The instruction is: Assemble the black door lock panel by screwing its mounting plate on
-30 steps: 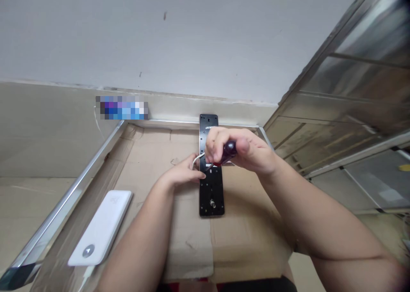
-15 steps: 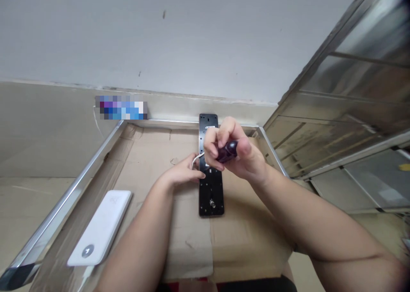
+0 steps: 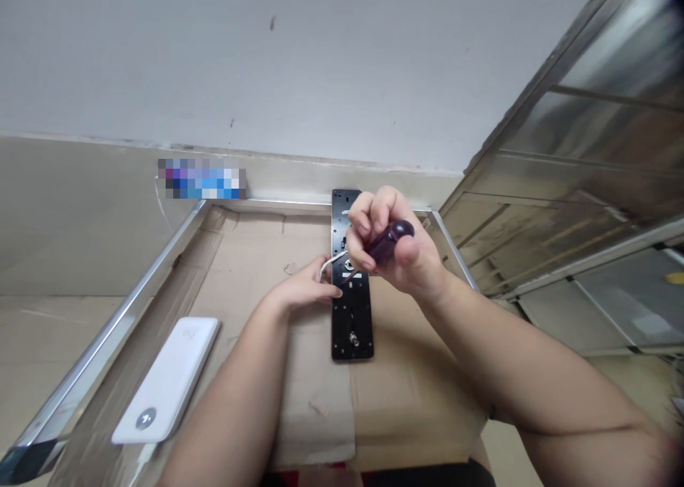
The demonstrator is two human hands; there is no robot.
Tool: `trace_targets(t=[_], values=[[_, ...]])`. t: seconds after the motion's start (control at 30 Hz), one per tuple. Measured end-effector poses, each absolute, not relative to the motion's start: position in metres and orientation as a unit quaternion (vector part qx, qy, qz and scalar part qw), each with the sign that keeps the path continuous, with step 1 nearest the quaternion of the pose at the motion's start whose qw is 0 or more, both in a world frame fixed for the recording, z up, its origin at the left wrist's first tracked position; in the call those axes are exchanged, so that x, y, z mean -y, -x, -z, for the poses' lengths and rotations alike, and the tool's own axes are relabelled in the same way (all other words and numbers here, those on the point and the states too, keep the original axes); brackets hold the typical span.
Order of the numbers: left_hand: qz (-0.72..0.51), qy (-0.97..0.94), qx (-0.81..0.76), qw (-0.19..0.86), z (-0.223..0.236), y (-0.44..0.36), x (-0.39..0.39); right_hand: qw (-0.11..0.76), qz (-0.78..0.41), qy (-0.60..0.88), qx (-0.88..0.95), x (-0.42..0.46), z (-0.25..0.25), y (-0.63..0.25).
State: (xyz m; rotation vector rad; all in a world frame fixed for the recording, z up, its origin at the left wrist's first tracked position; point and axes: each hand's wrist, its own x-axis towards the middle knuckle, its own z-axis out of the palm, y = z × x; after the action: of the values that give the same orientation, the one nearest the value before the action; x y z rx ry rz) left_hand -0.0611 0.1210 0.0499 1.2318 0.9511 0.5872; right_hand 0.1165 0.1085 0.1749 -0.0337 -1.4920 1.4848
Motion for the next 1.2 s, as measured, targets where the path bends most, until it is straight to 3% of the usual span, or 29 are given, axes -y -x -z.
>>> trace_targets(t=[0.2,0.37,0.53,0.73,0.97,1.2], values=[[-0.257,-0.559,-0.416,0.669,-0.056,0.061,-0.121,0.467,-0.55,0.036,0.692,-0.119,-0.174,-0.127],[-0.257,-0.55,-0.407,0.683,-0.055,0.061,-0.121,0.407,-0.594,0.055,0.692,-0.122,-0.177,-0.135],[-0.26,-0.536,-0.406,0.693,-0.048,0.062,-0.122,0.441,-0.63,0.086,0.634,-0.118,-0.179,-0.129],[-0.257,-0.54,-0.404,0.692,-0.046,0.062,-0.123,0.505,-0.591,0.081,0.624,-0.118,-0.179,-0.124],[-0.262,-0.538,-0.407,0.69,-0.05,0.062,-0.122,0.446,-0.598,0.13,0.653,-0.118,-0.183,-0.129],[-0.262,-0.54,-0.41,0.686,-0.046,0.062,-0.122,0.489,-0.618,0.084,0.61,-0.113,-0.181,-0.122]])
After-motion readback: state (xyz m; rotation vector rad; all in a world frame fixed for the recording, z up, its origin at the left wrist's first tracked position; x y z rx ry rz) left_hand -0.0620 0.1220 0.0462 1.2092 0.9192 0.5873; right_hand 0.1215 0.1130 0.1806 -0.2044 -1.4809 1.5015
